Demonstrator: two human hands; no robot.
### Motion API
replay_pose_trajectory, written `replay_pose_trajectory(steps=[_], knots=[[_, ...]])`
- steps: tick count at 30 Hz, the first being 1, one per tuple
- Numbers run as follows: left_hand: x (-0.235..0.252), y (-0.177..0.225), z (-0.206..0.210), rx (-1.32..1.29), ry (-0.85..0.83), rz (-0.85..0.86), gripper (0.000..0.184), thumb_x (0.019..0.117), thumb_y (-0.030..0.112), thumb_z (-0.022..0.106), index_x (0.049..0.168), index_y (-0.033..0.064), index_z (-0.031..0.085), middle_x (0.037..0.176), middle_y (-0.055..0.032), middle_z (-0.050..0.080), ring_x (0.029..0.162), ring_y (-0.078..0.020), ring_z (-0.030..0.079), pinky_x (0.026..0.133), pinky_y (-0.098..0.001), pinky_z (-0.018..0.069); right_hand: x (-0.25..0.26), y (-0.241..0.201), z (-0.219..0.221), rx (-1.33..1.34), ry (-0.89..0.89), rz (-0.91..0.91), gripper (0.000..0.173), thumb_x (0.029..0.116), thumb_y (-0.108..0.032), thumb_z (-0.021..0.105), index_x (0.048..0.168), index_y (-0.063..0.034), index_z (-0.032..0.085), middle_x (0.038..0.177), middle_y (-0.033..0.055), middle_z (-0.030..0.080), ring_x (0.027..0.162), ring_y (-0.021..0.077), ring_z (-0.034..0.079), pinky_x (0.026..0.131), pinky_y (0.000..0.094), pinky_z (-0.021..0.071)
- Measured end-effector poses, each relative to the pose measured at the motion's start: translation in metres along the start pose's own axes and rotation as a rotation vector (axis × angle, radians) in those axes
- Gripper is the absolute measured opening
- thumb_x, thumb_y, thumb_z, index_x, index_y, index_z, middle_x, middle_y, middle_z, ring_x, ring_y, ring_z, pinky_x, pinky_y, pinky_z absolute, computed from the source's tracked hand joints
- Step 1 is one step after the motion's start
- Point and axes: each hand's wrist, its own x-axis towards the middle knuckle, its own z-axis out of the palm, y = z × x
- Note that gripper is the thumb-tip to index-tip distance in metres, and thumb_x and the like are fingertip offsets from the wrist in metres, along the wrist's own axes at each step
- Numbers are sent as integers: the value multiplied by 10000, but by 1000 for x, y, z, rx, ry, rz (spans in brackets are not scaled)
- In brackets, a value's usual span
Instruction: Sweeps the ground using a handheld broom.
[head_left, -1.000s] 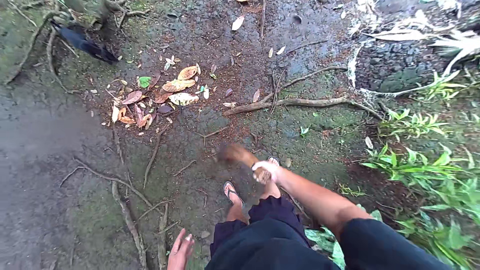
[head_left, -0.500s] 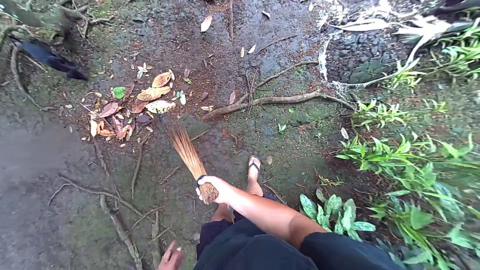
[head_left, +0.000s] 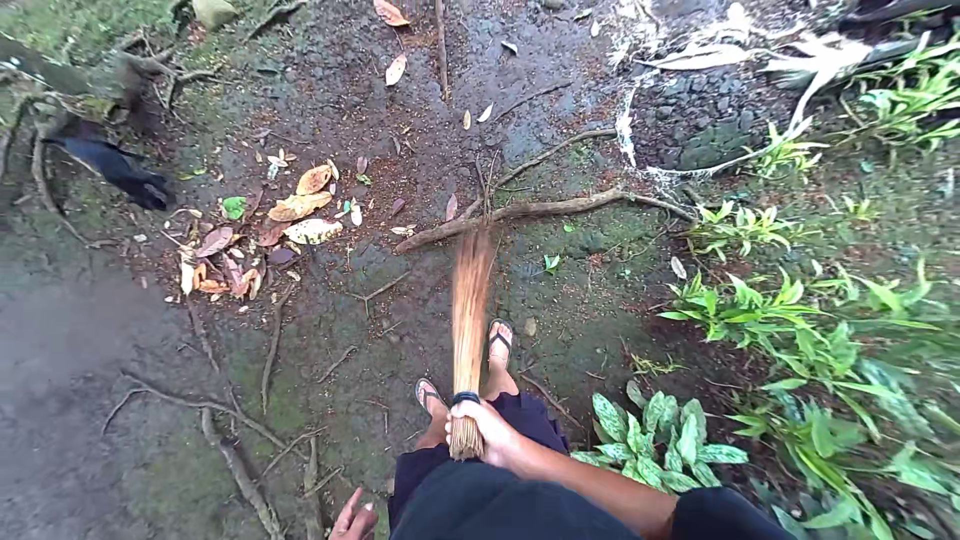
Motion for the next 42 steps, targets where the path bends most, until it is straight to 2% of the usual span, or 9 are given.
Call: replay_pose_trajectory(steps=[3, 8, 13, 17, 21, 30, 33, 38, 42], knots=[[-4, 5, 9, 26, 18, -14, 544, 1076, 155, 489, 1574, 18, 316, 1361, -318, 554, 1157, -339, 623, 985, -480, 502, 2, -17, 7, 126, -109, 164, 106, 1018, -165, 482, 1065, -80, 527, 808, 92, 624, 663, 191, 640, 598, 341, 571], [16, 22, 17, 69, 62, 16, 542, 1063, 185, 532, 1562, 61, 364, 1380, -289, 556, 1123, -349, 653, 942, -489, 540, 36, -90, 4, 157, -2, 125, 204, 986, -164, 554, 1165, -77, 508, 848, 110, 594, 654, 199, 622, 575, 334, 569], [14, 61, 34, 136, 45, 43, 522, 1058, 192, 558, 1550, 103, 408, 1389, -265, 562, 1171, -362, 637, 960, -512, 531, -24, -187, -164, 819, 40, -377, 274, 1009, -322, 457, 1013, -64, 550, 767, 92, 629, 615, 185, 648, 562, 323, 592], [10, 82, 47, 194, 27, 73, 510, 1060, 202, 554, 1545, 119, 421, 1376, -250, 581, 1157, -346, 643, 941, -498, 532, -68, -200, -257, 586, 466, -620, 181, 1026, -238, 474, 1121, -86, 500, 838, 80, 603, 661, 162, 646, 576, 301, 586], [4, 91, 57, 207, 9, 100, 527, 1053, 202, 564, 1551, 120, 412, 1353, -234, 600, 1132, -323, 656, 921, -475, 544, -47, -168, -248, 302, 692, -653, 198, 983, -153, 587, 1126, -22, 548, 813, 111, 632, 671, 209, 646, 598, 393, 572], [20, 114, 84, 336, -54, 110, 521, 1048, 184, 576, 1541, 112, 424, 1295, -230, 634, 1106, -313, 660, 929, -473, 535, -58, -136, -128, 573, -132, -330, 277, 1026, -257, 396, 1129, -41, 536, 854, 124, 643, 637, 186, 660, 555, 300, 586], [12, 137, 86, 351, -41, 144, 512, 1052, 174, 563, 1541, 110, 424, 1321, -231, 618, 1136, -320, 655, 946, -478, 537, -42, -186, -135, 531, -31, -244, 238, 1024, -262, 448, 1094, -51, 533, 797, 118, 621, 611, 199, 641, 542, 320, 577], [6, 134, 64, 309, -7, 182, 523, 1051, 193, 555, 1545, 96, 414, 1324, -238, 619, 1119, -315, 667, 945, -471, 545, -54, -272, -243, 588, 240, -537, 224, 1031, -268, 448, 1126, -76, 512, 851, 111, 631, 642, 196, 667, 545, 319, 597], [10, 108, 55, 270, -10, 136, 539, 1048, 186, 562, 1551, 81, 398, 1297, -247, 625, 1108, -318, 660, 930, -480, 538, -44, -257, -225, 175, 415, -566, 179, 1021, -168, 510, 1155, -50, 523, 816, 105, 624, 649, 199, 645, 574, 348, 581]])
